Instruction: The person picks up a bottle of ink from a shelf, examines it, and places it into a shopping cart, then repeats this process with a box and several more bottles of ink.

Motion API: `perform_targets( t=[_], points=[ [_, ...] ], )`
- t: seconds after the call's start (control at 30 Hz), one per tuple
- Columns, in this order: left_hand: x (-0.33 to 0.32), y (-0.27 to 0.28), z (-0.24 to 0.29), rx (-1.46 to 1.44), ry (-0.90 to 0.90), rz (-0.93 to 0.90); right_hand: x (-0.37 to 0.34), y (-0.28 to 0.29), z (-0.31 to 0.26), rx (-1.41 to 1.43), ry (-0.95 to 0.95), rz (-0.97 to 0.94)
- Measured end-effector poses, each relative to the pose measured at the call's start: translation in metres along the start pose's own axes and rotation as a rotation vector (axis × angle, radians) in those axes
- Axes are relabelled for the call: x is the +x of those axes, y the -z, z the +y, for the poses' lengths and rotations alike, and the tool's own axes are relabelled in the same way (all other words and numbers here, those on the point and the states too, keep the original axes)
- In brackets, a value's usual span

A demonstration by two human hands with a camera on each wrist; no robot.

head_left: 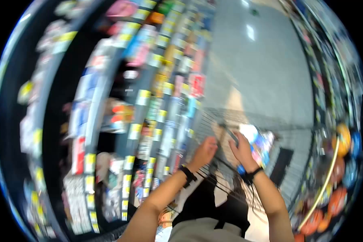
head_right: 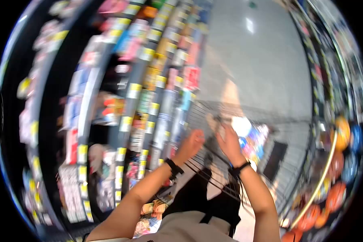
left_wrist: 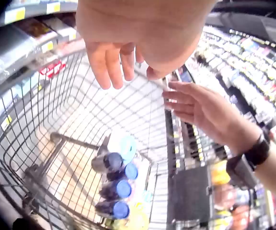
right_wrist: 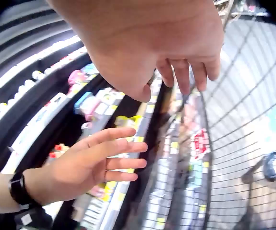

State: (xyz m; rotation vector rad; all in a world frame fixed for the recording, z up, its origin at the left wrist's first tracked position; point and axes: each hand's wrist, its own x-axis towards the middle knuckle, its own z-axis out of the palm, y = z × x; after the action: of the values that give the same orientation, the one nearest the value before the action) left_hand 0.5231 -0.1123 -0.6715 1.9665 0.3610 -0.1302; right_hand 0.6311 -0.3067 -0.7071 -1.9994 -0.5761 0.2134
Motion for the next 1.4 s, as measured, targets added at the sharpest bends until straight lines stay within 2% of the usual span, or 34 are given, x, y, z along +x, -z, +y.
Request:
perform_targets(
  t=[0.03,0.07,0.13,0.17,0.23,0.37,0.43,0.47,0.5,0.53,0.57,0.63,0.67,0.7,0.77,0.83,0.93,0.97,1.03,1.07,1.17,1.23,1.3,1.37,1.4],
  points=[
    [-0.016,0.014,-0.002,0.088,-0.057,0.094,0.004,-0.002,-0.029,0.061,0.035,-0.025],
    [-0.039,0.034,0.025,-0.051,-0.04,0.151,0.012,-0.006,-0.057,0.162,0.064,-0.104],
    [-0.085,0.082,0.087,-0.09,-0.038,0.266,0.027,-0.019,-0.123,0.263,0.172,-0.206],
    [-0.106,0.101,0.106,-0.146,-0.121,0.414,0.033,-0.026,-0.162,0.315,0.23,-0.249],
    [-0.157,0.15,0.161,0.039,-0.15,0.604,0.039,-0.034,-0.246,0.501,0.269,-0.406],
    [-0.263,0.248,0.247,0.24,-0.264,0.985,0.029,-0.04,-0.418,0.641,0.566,-0.567],
    [-0.314,0.291,0.292,0.407,-0.451,1.227,0.021,-0.046,-0.495,0.685,0.669,-0.66],
    [-0.346,0.314,0.312,0.558,-0.461,1.314,0.015,-0.05,-0.536,0.694,0.815,-0.615],
    [-0.367,0.328,0.335,0.231,-0.398,1.348,0.014,-0.051,-0.576,0.701,0.954,-0.559],
    [-0.39,0.353,0.35,0.642,-0.511,1.465,0.012,-0.05,-0.615,0.685,0.998,-0.516],
    [-0.406,0.38,0.359,0.623,-0.602,1.476,0.01,-0.05,-0.654,0.666,1.039,-0.474],
    [-0.43,0.414,0.397,0.631,-0.694,1.499,0.014,-0.059,-0.729,0.794,1.217,-0.257],
    [-0.433,0.433,0.411,0.673,-0.757,1.52,0.02,-0.063,-0.762,0.778,1.208,-0.221],
    [-0.436,0.455,0.424,0.765,-0.758,1.557,0.025,-0.068,-0.791,0.76,1.189,-0.183],
    [-0.426,0.5,0.44,0.977,-0.788,1.62,0.043,-0.074,-0.841,0.701,1.318,0.08],
    [-0.414,0.538,0.455,1.325,-0.559,1.758,0.053,-0.08,-0.875,0.629,1.288,0.09],
    [-0.406,0.567,0.483,1.196,-0.175,1.698,0.061,-0.083,-0.895,0.463,1.283,0.14],
    [-0.402,0.578,0.486,1.102,0.005,1.663,0.061,-0.086,-0.898,0.401,1.277,0.161],
    [-0.403,0.583,0.498,0.739,0.088,1.423,0.059,-0.088,-0.898,0.311,1.242,0.167],
    [-0.4,0.59,0.498,0.747,0.124,1.382,0.058,-0.089,-0.899,0.306,1.196,0.143],
    [-0.401,0.598,0.493,0.679,0.085,1.427,0.054,-0.094,-0.902,0.33,1.169,0.143],
    [-0.403,0.601,0.483,0.711,-0.036,1.59,0.054,-0.091,-0.901,0.337,1.183,0.136],
    [-0.403,0.603,0.48,0.679,-0.099,1.63,0.053,-0.093,-0.902,0.448,1.255,0.174],
    [-0.403,0.594,0.479,0.693,-0.291,1.73,0.043,-0.085,-0.903,0.519,1.254,0.193],
    [-0.404,0.589,0.481,0.653,-0.464,1.766,0.038,-0.079,-0.904,0.589,1.283,0.203]
  ],
)
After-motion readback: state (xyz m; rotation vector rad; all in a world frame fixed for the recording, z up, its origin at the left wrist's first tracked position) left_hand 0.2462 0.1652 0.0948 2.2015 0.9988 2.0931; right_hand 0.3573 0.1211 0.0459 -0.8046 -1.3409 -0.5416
